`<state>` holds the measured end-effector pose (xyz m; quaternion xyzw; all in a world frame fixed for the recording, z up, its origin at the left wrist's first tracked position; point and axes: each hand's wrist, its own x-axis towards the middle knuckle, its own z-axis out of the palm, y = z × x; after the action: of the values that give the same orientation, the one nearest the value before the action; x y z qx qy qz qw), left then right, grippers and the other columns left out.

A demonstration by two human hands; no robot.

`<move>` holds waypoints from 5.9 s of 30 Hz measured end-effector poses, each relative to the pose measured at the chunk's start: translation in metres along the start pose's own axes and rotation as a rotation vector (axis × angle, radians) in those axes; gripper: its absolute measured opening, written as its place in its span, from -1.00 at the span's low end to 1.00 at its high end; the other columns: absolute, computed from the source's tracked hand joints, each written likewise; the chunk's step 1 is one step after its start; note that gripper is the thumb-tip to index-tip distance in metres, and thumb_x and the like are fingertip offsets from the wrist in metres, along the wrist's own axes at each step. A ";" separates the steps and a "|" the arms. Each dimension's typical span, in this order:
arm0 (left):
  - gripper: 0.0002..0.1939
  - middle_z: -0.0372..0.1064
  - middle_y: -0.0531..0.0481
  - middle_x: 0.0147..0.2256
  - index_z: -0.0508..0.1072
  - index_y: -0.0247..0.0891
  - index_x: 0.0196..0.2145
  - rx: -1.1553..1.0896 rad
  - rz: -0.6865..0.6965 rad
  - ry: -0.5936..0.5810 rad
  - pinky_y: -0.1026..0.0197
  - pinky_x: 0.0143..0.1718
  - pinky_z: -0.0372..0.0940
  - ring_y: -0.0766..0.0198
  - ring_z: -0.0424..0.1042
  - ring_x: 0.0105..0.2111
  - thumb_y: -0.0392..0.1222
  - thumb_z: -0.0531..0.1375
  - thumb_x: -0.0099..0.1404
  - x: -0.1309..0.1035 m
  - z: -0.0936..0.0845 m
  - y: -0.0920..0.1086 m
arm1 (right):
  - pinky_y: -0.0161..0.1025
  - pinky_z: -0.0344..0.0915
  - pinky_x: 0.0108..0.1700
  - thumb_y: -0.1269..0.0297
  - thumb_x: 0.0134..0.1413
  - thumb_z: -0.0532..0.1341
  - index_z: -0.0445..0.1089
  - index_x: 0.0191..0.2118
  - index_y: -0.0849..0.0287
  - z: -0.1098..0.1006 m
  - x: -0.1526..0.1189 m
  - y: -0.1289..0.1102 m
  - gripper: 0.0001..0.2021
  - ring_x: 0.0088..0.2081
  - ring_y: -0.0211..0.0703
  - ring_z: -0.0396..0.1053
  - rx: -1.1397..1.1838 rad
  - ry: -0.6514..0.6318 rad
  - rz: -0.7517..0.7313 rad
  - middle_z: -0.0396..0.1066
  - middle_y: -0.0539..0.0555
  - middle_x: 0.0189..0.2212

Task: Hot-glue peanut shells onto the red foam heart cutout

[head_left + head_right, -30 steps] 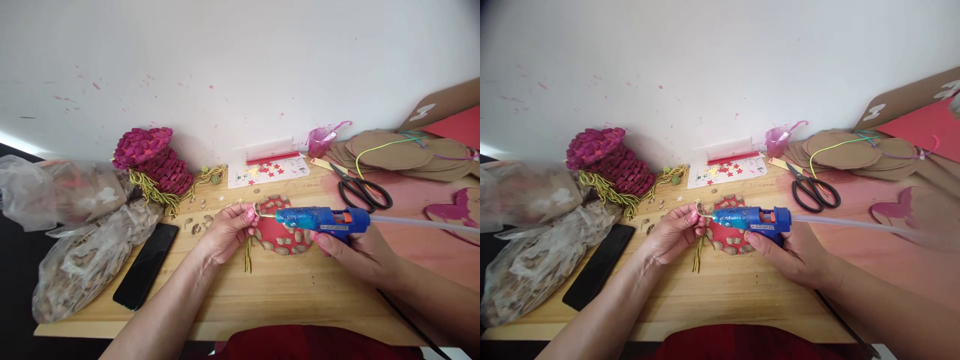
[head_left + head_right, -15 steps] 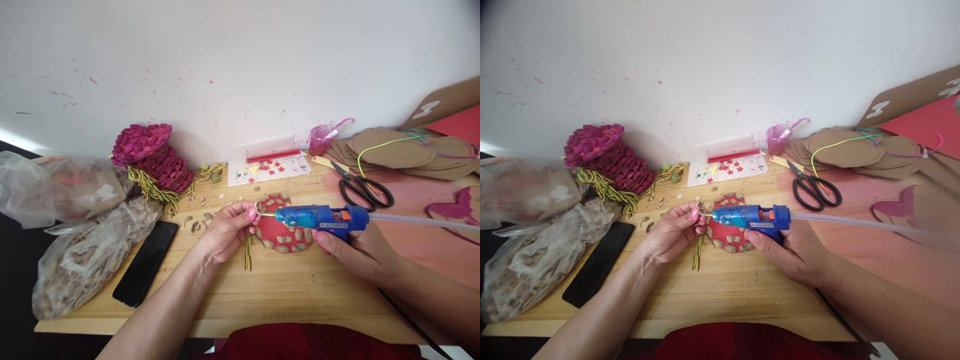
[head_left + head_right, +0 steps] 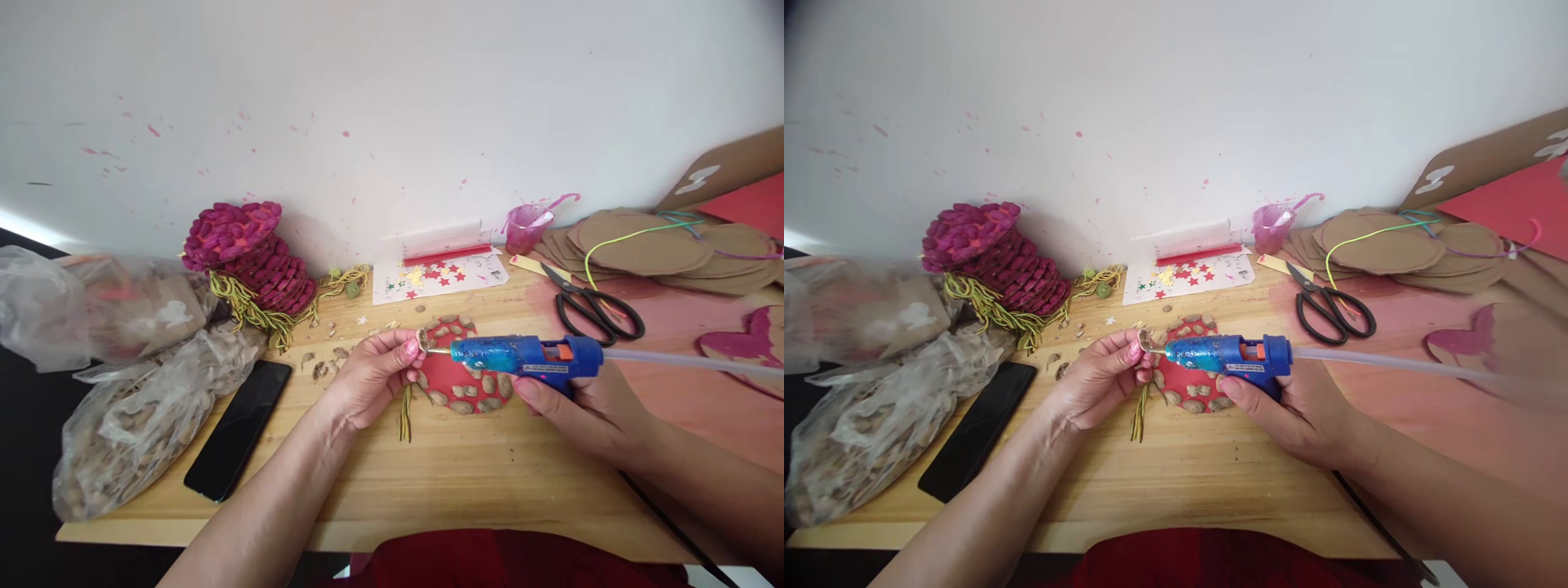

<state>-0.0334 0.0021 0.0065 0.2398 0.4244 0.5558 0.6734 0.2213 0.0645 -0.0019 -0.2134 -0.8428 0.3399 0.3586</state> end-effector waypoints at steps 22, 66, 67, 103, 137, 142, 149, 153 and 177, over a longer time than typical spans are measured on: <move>-0.73 0.42 0.01 -0.49 0.55 -0.36 -0.42 0.063 0.048 -0.018 0.40 -0.46 0.26 0.44 0.33 -0.50 -0.15 0.50 0.01 -0.003 0.001 0.003 | -0.27 0.07 -0.50 0.38 0.18 0.22 0.26 -0.47 0.11 -0.001 0.003 -0.002 -0.79 -0.54 -0.27 0.18 -0.031 -0.003 0.058 0.25 -0.08 -0.57; -0.77 0.36 -0.07 0.02 0.50 -0.14 -0.14 1.623 0.512 -0.220 0.11 0.01 0.20 0.10 0.34 -0.04 -0.27 0.05 0.42 -0.021 0.010 -0.004 | -0.33 0.41 -0.47 -0.03 0.26 0.18 0.46 -0.39 0.14 0.010 0.011 0.006 -0.64 -0.51 -0.25 0.49 0.284 0.006 0.487 0.51 0.02 -0.53; -0.77 0.36 -0.07 0.03 0.50 -0.14 -0.14 1.643 0.524 -0.225 0.11 0.01 0.20 0.10 0.34 -0.04 -0.27 0.04 0.43 -0.021 0.010 -0.004 | -0.33 0.41 -0.46 -0.03 0.26 0.17 0.46 -0.39 0.15 0.010 0.011 0.006 -0.64 -0.51 -0.25 0.49 0.286 0.003 0.490 0.51 0.02 -0.53; -0.81 0.41 0.00 -0.14 0.52 -0.19 -0.17 1.636 0.757 -0.202 0.29 -0.14 0.32 0.33 0.43 -0.17 -0.41 0.19 0.34 -0.014 0.000 -0.010 | -0.29 0.40 -0.46 -0.12 0.21 0.18 0.44 -0.43 0.16 0.009 0.013 0.003 -0.57 -0.52 -0.22 0.48 0.284 -0.001 0.583 0.51 0.05 -0.54; -0.81 0.43 -0.02 -0.21 0.54 -0.22 -0.27 1.622 0.697 -0.141 0.25 -0.20 0.32 0.30 0.42 -0.24 -0.40 0.14 0.37 -0.012 0.004 -0.013 | -0.28 0.40 -0.46 -0.10 0.17 0.24 0.45 -0.45 0.16 0.008 0.016 0.003 -0.59 -0.51 -0.20 0.47 0.346 -0.002 0.602 0.49 0.04 -0.54; -0.75 0.48 -0.02 -0.19 0.55 -0.20 -0.17 1.464 0.614 -0.136 0.23 -0.11 0.35 0.30 0.46 -0.18 -0.47 0.17 0.32 -0.011 0.000 -0.004 | -0.29 0.40 -0.46 -0.08 0.15 0.26 0.40 -0.49 0.16 0.007 0.016 0.002 -0.60 -0.52 -0.22 0.45 0.461 0.011 0.633 0.45 0.02 -0.56; -0.76 0.50 -0.02 -0.22 0.57 -0.19 -0.19 1.384 0.555 -0.080 0.19 -0.14 0.38 0.28 0.48 -0.21 -0.45 0.20 0.28 -0.009 0.003 -0.003 | -0.31 0.39 -0.43 -0.05 0.22 0.20 0.38 -0.47 0.17 0.005 0.018 0.000 -0.61 -0.50 -0.25 0.43 0.483 0.010 0.636 0.44 0.01 -0.54; -0.82 0.51 -0.02 -0.26 0.56 -0.20 -0.21 1.320 0.577 0.048 0.18 -0.19 0.40 0.26 0.49 -0.24 -0.39 0.22 0.28 -0.006 -0.003 -0.007 | -0.30 0.40 -0.43 -0.05 0.22 0.21 0.39 -0.47 0.18 0.005 0.018 0.000 -0.60 -0.51 -0.25 0.44 0.475 0.010 0.643 0.43 0.02 -0.55; -0.79 0.37 0.07 -0.42 0.41 -0.24 -0.45 1.361 0.481 0.111 0.25 -0.34 0.26 0.33 0.33 -0.41 -0.22 0.39 0.17 -0.009 0.010 -0.023 | -0.24 0.34 -0.46 -0.16 0.11 0.25 0.39 -0.53 0.16 0.006 0.027 0.000 -0.53 -0.54 -0.19 0.41 0.418 0.045 0.715 0.46 0.09 -0.58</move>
<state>-0.0127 -0.0108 -0.0036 0.6642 0.6455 0.3125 0.2111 0.1990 0.0783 0.0080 -0.4225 -0.6207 0.6019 0.2718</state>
